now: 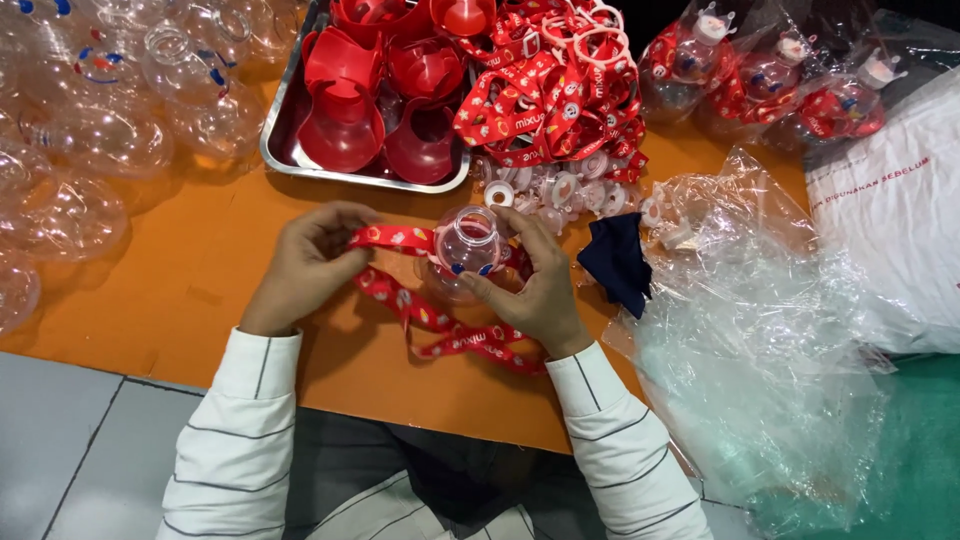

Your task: Attaching lanyards to plastic bottles and packaging them into plastic bags.

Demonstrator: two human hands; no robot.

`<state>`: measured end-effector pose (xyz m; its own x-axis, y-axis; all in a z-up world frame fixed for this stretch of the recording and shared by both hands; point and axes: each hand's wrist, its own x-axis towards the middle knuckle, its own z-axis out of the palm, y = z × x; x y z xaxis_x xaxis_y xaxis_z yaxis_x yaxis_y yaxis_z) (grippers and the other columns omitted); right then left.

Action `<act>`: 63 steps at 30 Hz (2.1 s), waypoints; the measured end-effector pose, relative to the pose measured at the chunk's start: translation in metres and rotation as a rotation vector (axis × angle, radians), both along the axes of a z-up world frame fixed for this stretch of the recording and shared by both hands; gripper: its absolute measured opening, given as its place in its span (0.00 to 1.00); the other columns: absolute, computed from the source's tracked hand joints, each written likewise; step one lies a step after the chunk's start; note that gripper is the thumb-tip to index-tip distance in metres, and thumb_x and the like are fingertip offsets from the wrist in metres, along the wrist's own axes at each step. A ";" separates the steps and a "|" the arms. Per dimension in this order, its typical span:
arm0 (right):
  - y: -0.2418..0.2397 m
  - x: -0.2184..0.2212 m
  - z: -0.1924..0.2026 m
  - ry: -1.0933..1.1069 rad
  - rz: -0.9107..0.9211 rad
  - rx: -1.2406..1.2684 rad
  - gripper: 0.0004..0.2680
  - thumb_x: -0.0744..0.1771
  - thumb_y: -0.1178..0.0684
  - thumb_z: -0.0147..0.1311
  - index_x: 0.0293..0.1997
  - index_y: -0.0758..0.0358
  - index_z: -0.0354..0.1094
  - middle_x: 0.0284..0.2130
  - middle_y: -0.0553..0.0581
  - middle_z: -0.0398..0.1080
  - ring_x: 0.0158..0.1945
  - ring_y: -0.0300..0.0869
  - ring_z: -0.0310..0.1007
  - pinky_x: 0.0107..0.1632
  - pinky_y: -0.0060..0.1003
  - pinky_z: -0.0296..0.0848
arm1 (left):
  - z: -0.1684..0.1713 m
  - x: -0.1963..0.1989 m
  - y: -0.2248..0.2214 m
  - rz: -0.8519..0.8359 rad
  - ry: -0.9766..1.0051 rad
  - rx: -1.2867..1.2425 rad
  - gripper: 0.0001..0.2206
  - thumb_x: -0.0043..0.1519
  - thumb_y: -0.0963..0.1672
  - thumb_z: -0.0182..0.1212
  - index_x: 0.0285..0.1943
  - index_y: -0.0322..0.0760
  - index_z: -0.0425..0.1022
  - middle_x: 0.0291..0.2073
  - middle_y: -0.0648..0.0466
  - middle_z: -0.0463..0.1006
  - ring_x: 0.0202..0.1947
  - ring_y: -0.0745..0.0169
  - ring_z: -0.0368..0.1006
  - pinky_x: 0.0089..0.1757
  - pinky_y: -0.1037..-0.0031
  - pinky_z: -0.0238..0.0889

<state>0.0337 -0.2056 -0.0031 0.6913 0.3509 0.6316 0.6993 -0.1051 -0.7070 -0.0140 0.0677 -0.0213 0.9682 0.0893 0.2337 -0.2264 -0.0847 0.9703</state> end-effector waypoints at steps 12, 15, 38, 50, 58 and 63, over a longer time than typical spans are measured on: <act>0.001 -0.002 0.009 -0.024 -0.010 -0.049 0.27 0.60 0.49 0.73 0.62 0.70 0.66 0.42 0.65 0.70 0.46 0.52 0.72 0.52 0.45 0.73 | -0.046 -0.029 0.052 0.482 0.019 -0.770 0.13 0.60 0.36 0.57 0.52 0.40 0.73 0.27 0.62 0.64 0.24 0.75 0.57 0.29 0.84 0.54; -0.003 0.001 0.002 -0.004 -0.009 -0.050 0.28 0.60 0.48 0.73 0.63 0.71 0.65 0.42 0.65 0.70 0.45 0.50 0.71 0.51 0.46 0.72 | -0.048 -0.038 0.054 0.512 0.046 -0.771 0.12 0.60 0.36 0.57 0.52 0.40 0.73 0.27 0.61 0.65 0.23 0.76 0.56 0.28 0.85 0.52; 0.052 -0.094 -0.018 -0.236 0.226 -0.137 0.21 0.62 0.47 0.66 0.57 0.69 0.69 0.41 0.65 0.74 0.47 0.57 0.74 0.64 0.57 0.62 | 0.033 -0.104 -0.021 -0.062 -0.014 -0.944 0.25 0.62 0.40 0.55 0.70 0.27 0.59 0.38 0.47 0.69 0.38 0.55 0.76 0.49 0.62 0.71; 0.045 -0.101 -0.002 -0.069 0.208 -0.130 0.27 0.60 0.49 0.68 0.64 0.67 0.64 0.44 0.68 0.71 0.50 0.61 0.73 0.54 0.54 0.69 | 0.030 -0.105 -0.042 -0.244 -0.052 -1.205 0.32 0.62 0.42 0.56 0.75 0.26 0.49 0.52 0.38 0.77 0.50 0.49 0.78 0.57 0.56 0.66; 0.043 -0.105 -0.045 0.296 0.388 -0.042 0.09 0.61 0.61 0.59 0.44 0.65 0.72 0.25 0.57 0.69 0.30 0.50 0.72 0.34 0.40 0.69 | 0.035 -0.105 -0.030 -0.136 -0.026 -1.269 0.32 0.60 0.45 0.54 0.75 0.29 0.55 0.48 0.47 0.71 0.41 0.54 0.72 0.50 0.62 0.66; 0.000 -0.090 -0.020 0.225 0.120 -0.241 0.14 0.61 0.62 0.53 0.52 0.62 0.73 0.37 0.63 0.76 0.43 0.59 0.79 0.46 0.48 0.76 | 0.013 -0.105 0.000 -0.072 -0.060 -1.291 0.28 0.63 0.39 0.50 0.75 0.28 0.53 0.38 0.56 0.66 0.33 0.70 0.65 0.40 0.75 0.63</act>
